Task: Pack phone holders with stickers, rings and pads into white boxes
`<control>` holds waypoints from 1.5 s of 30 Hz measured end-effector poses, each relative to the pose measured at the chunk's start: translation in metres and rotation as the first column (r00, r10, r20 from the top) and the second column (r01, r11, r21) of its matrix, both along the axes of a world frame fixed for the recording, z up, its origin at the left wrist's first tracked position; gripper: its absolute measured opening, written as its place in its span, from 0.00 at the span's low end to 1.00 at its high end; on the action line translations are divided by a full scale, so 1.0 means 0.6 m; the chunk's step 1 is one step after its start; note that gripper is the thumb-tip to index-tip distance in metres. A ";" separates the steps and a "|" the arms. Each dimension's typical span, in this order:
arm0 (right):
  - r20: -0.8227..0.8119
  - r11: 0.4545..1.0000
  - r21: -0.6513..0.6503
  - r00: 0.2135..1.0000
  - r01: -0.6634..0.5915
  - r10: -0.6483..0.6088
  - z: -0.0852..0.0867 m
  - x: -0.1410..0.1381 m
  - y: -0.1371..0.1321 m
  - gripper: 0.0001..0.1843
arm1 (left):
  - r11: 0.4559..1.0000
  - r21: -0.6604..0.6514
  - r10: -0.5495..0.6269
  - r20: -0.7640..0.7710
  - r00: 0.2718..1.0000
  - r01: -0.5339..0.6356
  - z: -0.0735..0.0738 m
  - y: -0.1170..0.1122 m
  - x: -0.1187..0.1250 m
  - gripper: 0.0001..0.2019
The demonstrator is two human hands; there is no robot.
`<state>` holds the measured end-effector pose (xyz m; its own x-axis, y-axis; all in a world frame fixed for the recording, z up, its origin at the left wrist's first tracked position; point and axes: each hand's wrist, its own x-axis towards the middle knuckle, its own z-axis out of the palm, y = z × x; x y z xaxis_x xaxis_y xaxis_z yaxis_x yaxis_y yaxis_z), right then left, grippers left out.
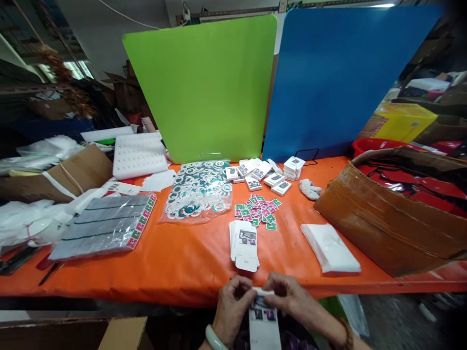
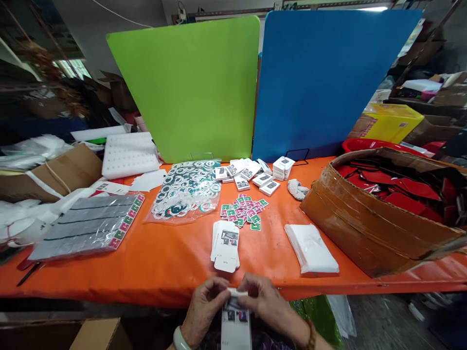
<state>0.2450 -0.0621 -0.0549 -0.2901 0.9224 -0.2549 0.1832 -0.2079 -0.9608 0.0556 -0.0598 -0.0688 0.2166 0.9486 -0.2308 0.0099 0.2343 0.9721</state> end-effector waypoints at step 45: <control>-0.307 0.983 -0.151 0.950 -0.106 0.056 0.100 -0.043 0.154 0.16 | 0.833 0.545 0.283 -0.572 0.770 0.099 0.050 0.073 0.004 0.21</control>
<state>0.2190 0.0304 0.0053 -0.4483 0.8457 -0.2895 -0.0856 -0.3630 -0.9278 0.0580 -0.0163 -0.0386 0.1147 0.9610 0.2517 0.6438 -0.2648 0.7179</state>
